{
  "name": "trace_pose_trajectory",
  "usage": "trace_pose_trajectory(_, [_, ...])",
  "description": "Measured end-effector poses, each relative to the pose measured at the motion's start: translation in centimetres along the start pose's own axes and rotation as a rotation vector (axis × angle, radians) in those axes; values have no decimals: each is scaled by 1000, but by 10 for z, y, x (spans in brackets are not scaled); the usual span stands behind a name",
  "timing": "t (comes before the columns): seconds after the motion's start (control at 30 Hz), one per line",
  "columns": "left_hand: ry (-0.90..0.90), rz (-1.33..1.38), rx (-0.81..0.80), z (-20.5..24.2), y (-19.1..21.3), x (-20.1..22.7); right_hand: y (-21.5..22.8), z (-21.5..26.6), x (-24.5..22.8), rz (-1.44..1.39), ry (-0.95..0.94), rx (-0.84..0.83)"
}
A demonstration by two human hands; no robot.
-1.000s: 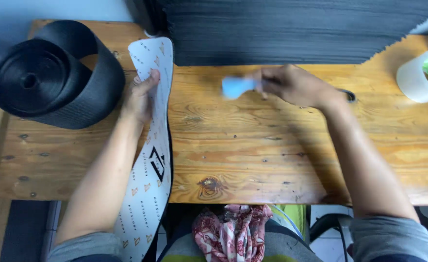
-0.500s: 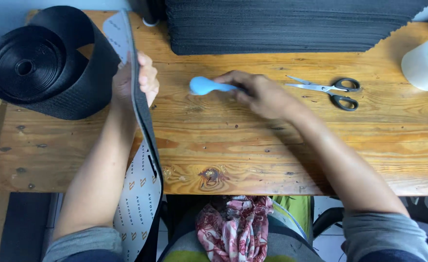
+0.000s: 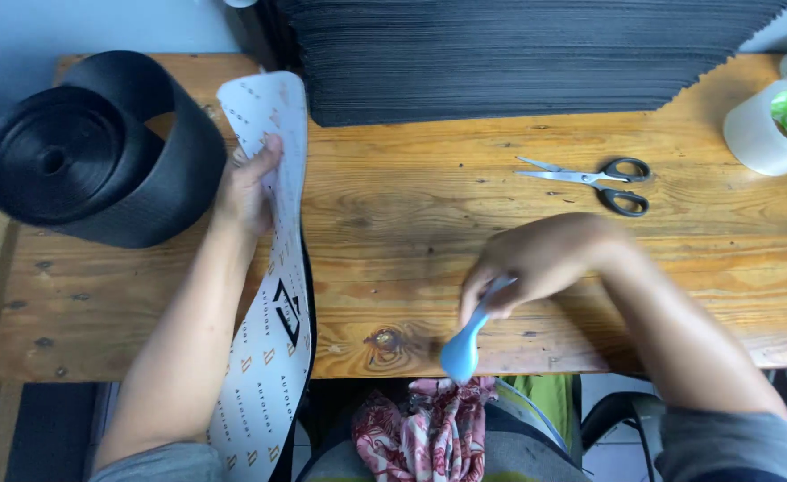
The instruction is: The person cleans a wooden table with a brush, then unfolds a piece of black fabric with a white backing. They align the fabric on the table and use scissors to cut a strip from a larger roll of the same material.
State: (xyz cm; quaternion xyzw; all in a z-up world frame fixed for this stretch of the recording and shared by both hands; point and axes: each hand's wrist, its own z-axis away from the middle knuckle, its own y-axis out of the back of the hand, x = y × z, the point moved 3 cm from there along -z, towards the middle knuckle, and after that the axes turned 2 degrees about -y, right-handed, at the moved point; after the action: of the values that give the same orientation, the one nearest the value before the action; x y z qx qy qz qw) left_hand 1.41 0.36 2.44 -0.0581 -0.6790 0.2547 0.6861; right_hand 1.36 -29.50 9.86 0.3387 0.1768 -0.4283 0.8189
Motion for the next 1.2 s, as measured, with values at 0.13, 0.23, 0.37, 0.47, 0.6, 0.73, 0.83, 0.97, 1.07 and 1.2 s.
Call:
trace_pose_trajectory(0.13, [108, -44, -77, -24, 22, -53, 7, 38, 102, -278, 94, 536])
trace_pose_trajectory(0.23, [-32, -499, -140, -9, 5, -45, 20, 40, 134, -157, -266, 1130])
trace_pose_trajectory(0.37, [-103, -503, -165, -3, -2, -39, 15, 29, 73, -123, -270, 771])
trace_pose_trajectory(0.47, [-114, -507, -187, -1, -6, -36, -15, 27, 42, -234, -118, 256])
trace_pose_trajectory(0.6, [-79, -509, -194, 8, -15, -23, 7, 39, 64, -272, -244, 636])
trace_pose_trajectory(0.73, [-77, -518, -182, 9, -10, -26, 7, 31, 119, -59, -281, 1022])
trace_pose_trajectory(0.83, [-74, -502, -178, 5, -9, -25, -1, 35, 104, 103, -455, 841])
trace_pose_trajectory(0.97, [-79, -493, -189, 13, -26, -13, -15, 36, 61, -276, -143, 394])
trace_pose_trajectory(1.07, [-35, -536, -160, 11, -20, -16, 4, 34, 92, -264, -187, 785])
trace_pose_trajectory(1.2, [-30, -551, -134, 6, -21, -19, -6, 6, 175, 72, -388, 985])
